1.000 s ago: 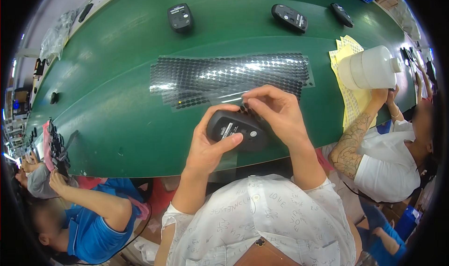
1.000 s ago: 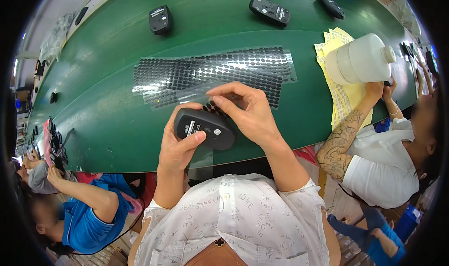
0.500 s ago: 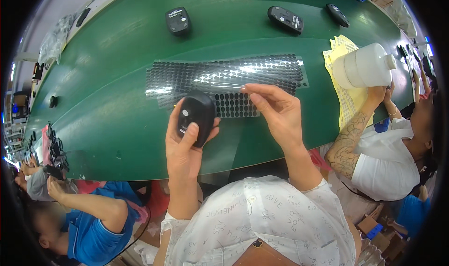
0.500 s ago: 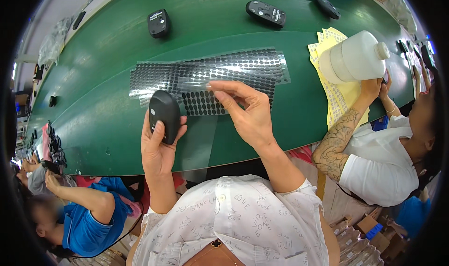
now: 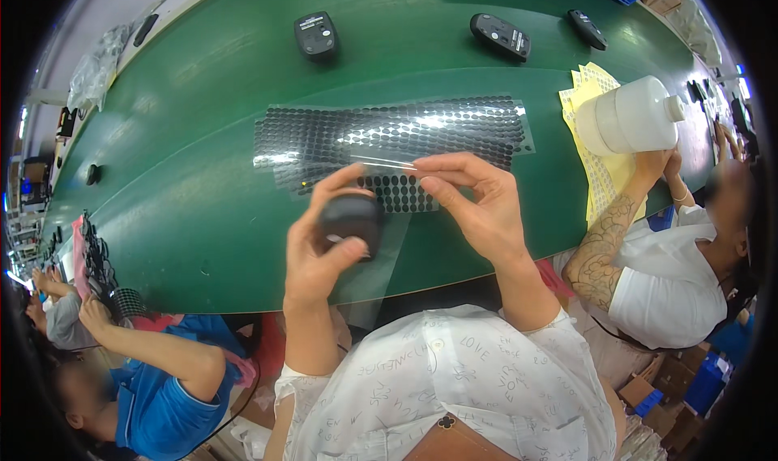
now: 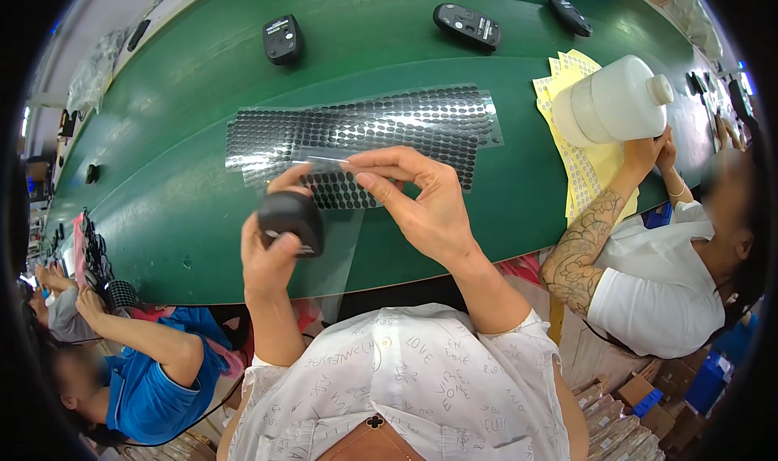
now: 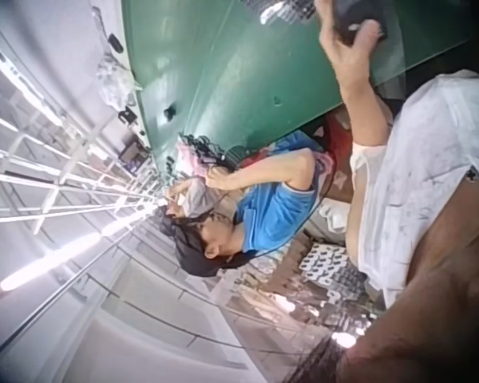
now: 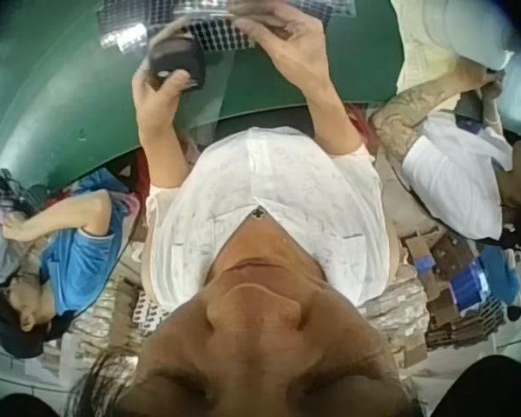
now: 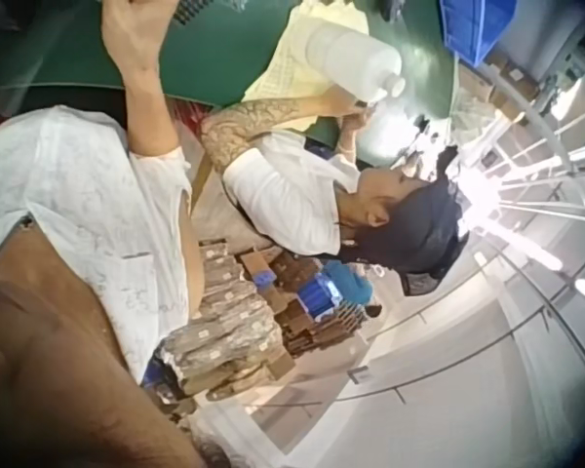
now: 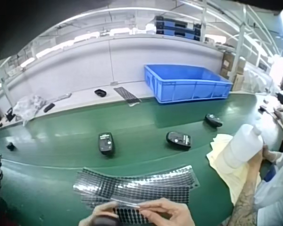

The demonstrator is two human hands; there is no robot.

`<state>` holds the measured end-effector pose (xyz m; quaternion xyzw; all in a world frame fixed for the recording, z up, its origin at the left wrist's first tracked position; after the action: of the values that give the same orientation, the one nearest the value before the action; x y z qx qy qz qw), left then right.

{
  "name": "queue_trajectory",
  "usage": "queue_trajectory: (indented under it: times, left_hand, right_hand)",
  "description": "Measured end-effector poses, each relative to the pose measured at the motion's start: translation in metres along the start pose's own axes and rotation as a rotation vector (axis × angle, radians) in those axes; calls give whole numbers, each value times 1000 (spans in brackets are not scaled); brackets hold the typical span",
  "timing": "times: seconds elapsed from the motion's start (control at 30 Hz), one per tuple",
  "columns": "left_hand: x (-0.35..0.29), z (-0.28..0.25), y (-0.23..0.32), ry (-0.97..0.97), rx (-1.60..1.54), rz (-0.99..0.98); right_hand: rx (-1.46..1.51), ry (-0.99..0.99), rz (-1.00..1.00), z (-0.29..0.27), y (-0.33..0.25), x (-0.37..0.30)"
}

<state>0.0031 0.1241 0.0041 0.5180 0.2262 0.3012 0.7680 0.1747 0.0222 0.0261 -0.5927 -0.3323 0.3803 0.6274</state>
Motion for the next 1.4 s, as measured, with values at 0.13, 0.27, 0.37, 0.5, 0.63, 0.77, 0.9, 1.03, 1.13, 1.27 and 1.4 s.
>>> queue_trajectory:
  times: [0.13,0.27,0.37,0.5,0.63,0.77,0.9,1.03,1.13,1.27,1.4]
  left_hand:
    - [2,43,7,-273,187,-32]
    - [0,50,7,-301,475,-21]
    - [-1,58,21,-313,638,110]
    - [-2,67,25,-375,736,160]
    - [-2,68,26,-413,745,188]
    - [-4,66,25,-409,727,206]
    - [-2,75,20,-469,735,189]
    - [-4,78,22,-442,740,218]
    - [-4,68,17,-388,787,125]
    - [-6,71,14,-463,833,118]
    - [-2,78,15,-480,799,147]
  right_hand:
    - [-116,20,-128,0,-12,-4]
    - [-418,46,-217,-1,-34,-7]
    - [-785,145,-482,4,-65,-15]
    - [-906,122,-466,3,-70,-17]
    - [-936,54,-465,8,-73,-14]
    - [-940,8,-473,12,-70,-15]
    - [-942,-21,-439,4,-72,-16]
    - [-922,-23,-467,4,-69,-15]
    - [-856,-106,-488,7,-66,-17]
    - [-852,-173,-497,14,-61,-16]
    - [-887,-193,-480,10,-63,-15]
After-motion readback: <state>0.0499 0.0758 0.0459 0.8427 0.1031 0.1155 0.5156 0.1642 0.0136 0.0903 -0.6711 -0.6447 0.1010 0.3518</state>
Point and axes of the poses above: each hand's wrist, its own x-axis towards the middle knuckle, its own z-axis out of the palm, y = z × x, the point moved 10 cm from there along x, towards the middle knuckle, and after that the axes turned 2 degrees about -y, right-handed, at the moved point
